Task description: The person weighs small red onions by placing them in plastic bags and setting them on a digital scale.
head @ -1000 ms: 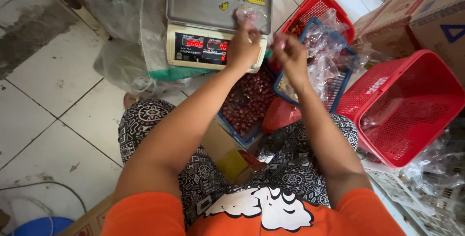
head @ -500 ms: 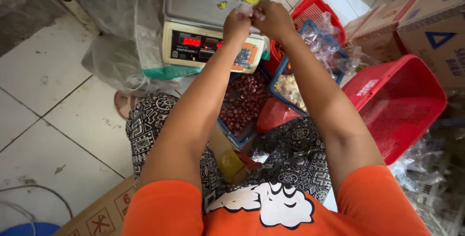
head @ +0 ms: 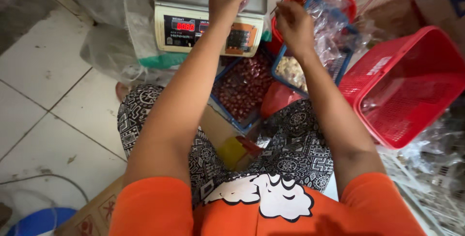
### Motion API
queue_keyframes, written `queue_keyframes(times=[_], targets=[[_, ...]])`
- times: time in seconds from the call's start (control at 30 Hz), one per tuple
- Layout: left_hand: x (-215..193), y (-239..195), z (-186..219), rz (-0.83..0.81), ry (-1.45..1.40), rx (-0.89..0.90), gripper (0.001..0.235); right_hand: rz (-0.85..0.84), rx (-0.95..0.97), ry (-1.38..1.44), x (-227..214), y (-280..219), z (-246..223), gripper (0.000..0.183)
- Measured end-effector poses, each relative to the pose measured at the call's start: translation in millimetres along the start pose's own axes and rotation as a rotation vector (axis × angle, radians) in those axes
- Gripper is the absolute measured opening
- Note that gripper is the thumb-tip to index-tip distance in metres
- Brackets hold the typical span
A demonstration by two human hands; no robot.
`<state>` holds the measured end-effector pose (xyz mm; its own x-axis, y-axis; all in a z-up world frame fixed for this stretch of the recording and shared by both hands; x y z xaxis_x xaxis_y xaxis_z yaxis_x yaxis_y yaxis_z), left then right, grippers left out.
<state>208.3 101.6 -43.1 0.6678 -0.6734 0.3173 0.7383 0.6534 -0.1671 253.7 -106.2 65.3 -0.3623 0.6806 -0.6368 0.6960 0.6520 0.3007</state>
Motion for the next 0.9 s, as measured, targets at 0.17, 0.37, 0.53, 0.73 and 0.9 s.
queue_keyframes(times=[0.17, 0.37, 0.53, 0.73, 0.9], targets=[[-21, -1, -1, 0.049, 0.306, -0.059, 0.091, 0.007, 0.150, 0.195, 8, -33, 27, 0.029], [-37, -4, -8, 0.092, 0.262, -0.170, 0.089, -0.029, 0.148, 0.265, 3, -31, 2, 0.031], [-47, 5, -35, 0.120, 0.232, -0.181, 0.065, -0.095, 0.002, 0.012, -2, -35, 4, 0.028], [-64, 18, -58, -0.013, 0.160, -0.193, 0.053, -0.484, 0.184, -0.048, 90, -85, 118, 0.029], [-73, 2, -51, 0.089, 0.158, -0.277, 0.046, -0.564, 0.389, 0.179, 207, -185, 212, 0.036]])
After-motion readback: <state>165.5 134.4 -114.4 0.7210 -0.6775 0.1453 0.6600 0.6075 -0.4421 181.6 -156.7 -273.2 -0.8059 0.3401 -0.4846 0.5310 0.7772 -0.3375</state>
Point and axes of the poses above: each hand's wrist, its own y-axis towards the middle knuckle, its own x-axis out of the palm, z = x × y, the point moved 3 cm from there along y, towards the middle knuckle, and after that the axes turned 2 degrees about y, right-handed, at the moved point
